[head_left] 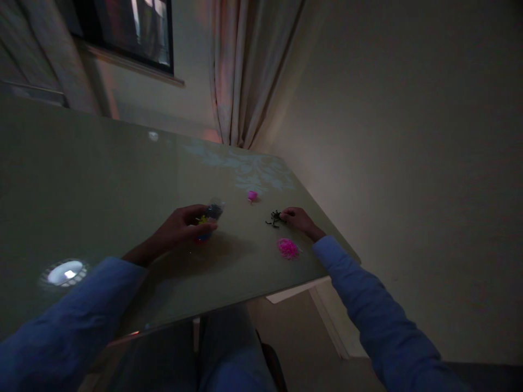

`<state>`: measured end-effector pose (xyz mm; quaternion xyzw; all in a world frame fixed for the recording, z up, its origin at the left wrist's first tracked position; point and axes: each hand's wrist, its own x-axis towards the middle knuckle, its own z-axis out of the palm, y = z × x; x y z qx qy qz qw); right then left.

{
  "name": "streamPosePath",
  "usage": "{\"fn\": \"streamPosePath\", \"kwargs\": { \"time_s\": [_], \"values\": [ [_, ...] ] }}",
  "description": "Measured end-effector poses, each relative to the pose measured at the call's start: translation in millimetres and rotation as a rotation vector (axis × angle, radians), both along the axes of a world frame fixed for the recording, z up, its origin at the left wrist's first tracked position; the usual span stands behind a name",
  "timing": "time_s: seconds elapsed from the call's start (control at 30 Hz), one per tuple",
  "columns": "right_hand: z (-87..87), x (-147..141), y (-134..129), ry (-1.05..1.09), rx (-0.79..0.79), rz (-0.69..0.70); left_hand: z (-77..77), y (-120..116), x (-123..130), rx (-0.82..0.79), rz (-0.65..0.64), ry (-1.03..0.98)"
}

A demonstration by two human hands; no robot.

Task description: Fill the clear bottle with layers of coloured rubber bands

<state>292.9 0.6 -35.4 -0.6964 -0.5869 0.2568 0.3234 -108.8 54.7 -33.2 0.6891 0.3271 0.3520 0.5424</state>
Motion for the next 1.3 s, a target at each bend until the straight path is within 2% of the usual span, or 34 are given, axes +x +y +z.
{"fn": "streamPosePath", "kwargs": {
  "time_s": [0.2,0.47,0.63,0.83,0.93,1.1,1.3],
  "values": [
    [3.2,-1,1,-0.103,0.007,0.0,-5.4,3,-2,0.05,-0.015,0.012],
    [18.5,-19,-2,-0.075,0.045,0.021,-6.8,1,0,0.149,-0.015,0.107],
    [35.6,-49,-5,-0.008,0.052,0.068,-9.2,1,2,0.291,0.046,0.168],
    [63.0,-105,-11,0.111,0.039,0.165,-9.5,0,3,0.423,0.06,0.177],
    [74.2,-131,-13,0.118,0.083,0.215,-9.5,0,4,0.471,0.049,0.176],
    [79.1,-159,-11,0.024,0.166,0.307,-9.4,0,5,0.509,0.039,0.166],
    [76.3,-166,-2,-0.047,0.118,0.365,-11.6,1,6,0.539,0.034,0.191]
  ]
}}
